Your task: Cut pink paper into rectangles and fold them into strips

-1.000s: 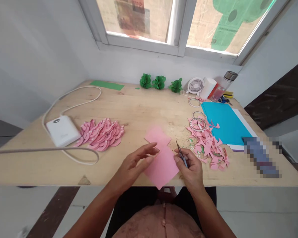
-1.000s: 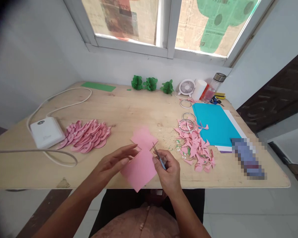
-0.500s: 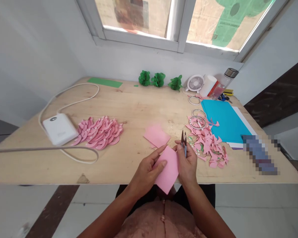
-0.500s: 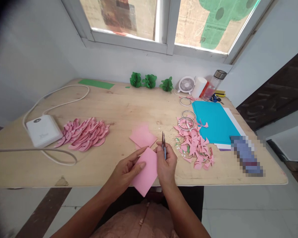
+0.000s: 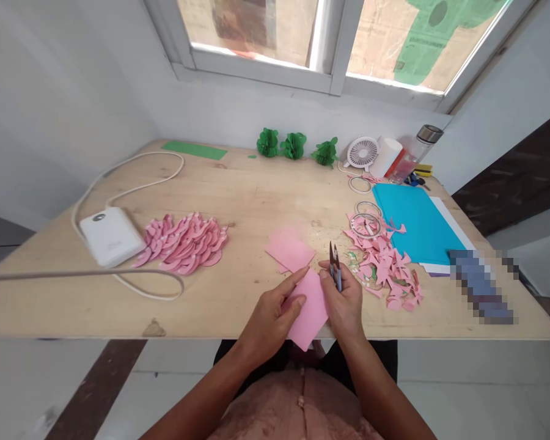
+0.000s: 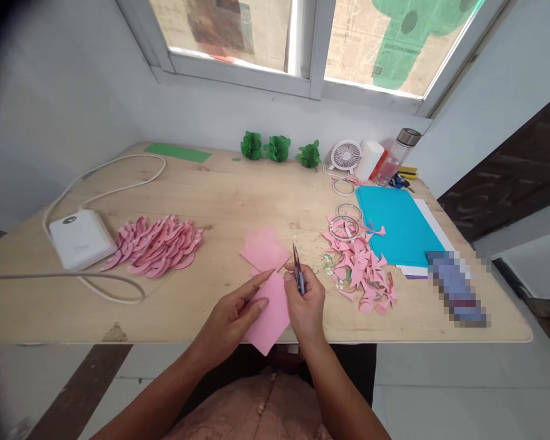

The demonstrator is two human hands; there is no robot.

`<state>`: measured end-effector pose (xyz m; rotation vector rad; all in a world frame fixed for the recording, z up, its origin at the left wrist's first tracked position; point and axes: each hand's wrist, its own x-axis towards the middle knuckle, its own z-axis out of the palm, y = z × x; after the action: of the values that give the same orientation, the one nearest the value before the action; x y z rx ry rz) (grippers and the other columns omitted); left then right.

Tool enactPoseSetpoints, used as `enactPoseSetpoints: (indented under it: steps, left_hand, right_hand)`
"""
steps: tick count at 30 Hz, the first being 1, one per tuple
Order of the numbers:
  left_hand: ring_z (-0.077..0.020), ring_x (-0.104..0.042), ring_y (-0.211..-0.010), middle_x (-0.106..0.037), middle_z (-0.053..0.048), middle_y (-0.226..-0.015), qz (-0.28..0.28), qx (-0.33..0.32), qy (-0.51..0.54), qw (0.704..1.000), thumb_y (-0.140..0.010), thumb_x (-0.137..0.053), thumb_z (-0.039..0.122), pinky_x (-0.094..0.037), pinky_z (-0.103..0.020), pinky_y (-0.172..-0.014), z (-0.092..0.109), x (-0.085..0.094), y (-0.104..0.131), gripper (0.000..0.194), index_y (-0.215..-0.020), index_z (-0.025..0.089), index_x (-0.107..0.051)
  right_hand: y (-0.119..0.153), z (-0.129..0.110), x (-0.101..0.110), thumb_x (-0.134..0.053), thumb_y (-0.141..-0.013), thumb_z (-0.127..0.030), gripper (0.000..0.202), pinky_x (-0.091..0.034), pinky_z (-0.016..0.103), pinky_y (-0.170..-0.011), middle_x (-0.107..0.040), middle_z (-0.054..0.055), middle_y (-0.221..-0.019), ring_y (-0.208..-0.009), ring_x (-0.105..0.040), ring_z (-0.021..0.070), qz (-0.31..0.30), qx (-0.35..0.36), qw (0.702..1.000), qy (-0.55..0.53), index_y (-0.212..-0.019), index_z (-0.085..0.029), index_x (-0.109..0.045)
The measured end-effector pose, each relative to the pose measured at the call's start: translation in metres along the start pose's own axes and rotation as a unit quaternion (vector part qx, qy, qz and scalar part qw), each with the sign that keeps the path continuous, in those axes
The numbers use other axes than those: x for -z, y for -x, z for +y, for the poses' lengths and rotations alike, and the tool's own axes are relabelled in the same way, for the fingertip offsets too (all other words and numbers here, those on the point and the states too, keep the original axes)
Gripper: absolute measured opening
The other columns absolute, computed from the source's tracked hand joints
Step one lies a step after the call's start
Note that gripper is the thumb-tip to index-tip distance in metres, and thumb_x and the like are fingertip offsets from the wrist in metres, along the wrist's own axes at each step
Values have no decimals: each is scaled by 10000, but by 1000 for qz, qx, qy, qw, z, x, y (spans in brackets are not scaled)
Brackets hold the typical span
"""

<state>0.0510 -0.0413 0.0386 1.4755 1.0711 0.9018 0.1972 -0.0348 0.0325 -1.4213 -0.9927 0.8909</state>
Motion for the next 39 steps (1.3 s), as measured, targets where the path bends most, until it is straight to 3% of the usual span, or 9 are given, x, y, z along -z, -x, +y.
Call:
enactPoseSetpoints:
  steps: [8, 15, 17, 20, 25, 29, 34, 36, 39]
  left_hand:
    - [-228, -507, -1253, -545, -55, -1373, -1, 2, 18, 1000, -879, -528, 315, -376, -349, -1073, -4, -1, 1, 531, -1396, 216, -453]
    - [-197, -601, -974, -624, -75, -1229, -33, 30, 44, 998, -875, -516, 332, -481, -295, -845, 4, 2, 1, 525, -1384, 212, -469]
    - [-163, -590, -805, -665, -66, -1054, -42, 64, 72, 994, -860, -536, 369, -476, -264, -709, 5, 2, 2, 580, -1403, 195, -437]
    - [-122, -525, -643, -614, -9, -803, -50, 114, 131, 983, -818, -586, 431, -412, -225, -578, 5, 3, 5, 680, -1417, 171, -400]
    - [-120, -511, -640, -572, -5, -745, -29, 129, 151, 980, -773, -638, 432, -392, -217, -558, -4, 8, 3, 628, -1312, 135, -512]
    - [-118, -500, -634, -554, 7, -718, 2, 86, 76, 993, -784, -587, 343, -391, -222, -565, -11, 7, -13, 470, -1209, 142, -593]
    - [-146, -568, -711, -636, -16, -837, 33, 6, -99, 995, -836, -497, 258, -464, -268, -681, -13, 4, -35, 380, -1196, 188, -597]
    - [-165, -595, -806, -656, -34, -936, 56, -27, -203, 977, -865, -458, 233, -477, -293, -768, -14, 10, -40, 377, -1223, 202, -573]
    - [-211, -571, -1005, -644, -68, -1080, 97, -44, -383, 917, -887, -435, 207, -445, -333, -895, -17, 25, -49, 358, -1221, 201, -564]
  right_hand:
    - [0, -1, 3, -623, -764, -330, 201, -381, 220, -546, -593, -11, -702, -620, -493, 122, -34, 6, 999, 22, -889, -181, -672]
    - [3, 1, 6, -640, -767, -376, 250, -338, 209, -492, -555, -32, -647, -544, -428, 101, -61, -29, 998, 3, -913, -177, -675]
    - [5, 5, 6, -648, -761, -396, 271, -339, 211, -487, -546, -34, -635, -535, -426, 102, -48, -36, 998, -1, -913, -173, -675]
    - [9, 13, 6, -654, -758, -418, 297, -358, 217, -494, -542, -32, -627, -538, -444, 108, -6, -42, 999, 1, -911, -164, -668]
    - [10, 24, 11, -662, -751, -456, 358, -427, 240, -540, -613, 4, -699, -597, -523, 137, 52, -52, 997, -3, -939, -151, -662]
    - [5, 26, 19, -672, -734, -482, 403, -447, 254, -561, -648, 24, -748, -631, -554, 153, 58, -38, 997, 21, -960, -148, -670]
    - [-6, 20, 38, -637, -757, -506, 424, -468, 275, -605, -682, 51, -786, -664, -595, 175, 91, 24, 988, 120, -975, -145, -679]
    - [-14, 20, 48, -606, -776, -517, 428, -471, 290, -633, -689, 61, -805, -679, -607, 187, 119, 54, 977, 171, -985, -152, -685]
    - [-27, 22, 63, -554, -806, -504, 437, -470, 328, -699, -707, 89, -845, -727, -626, 220, 153, 108, 945, 268, -1032, -153, -683]
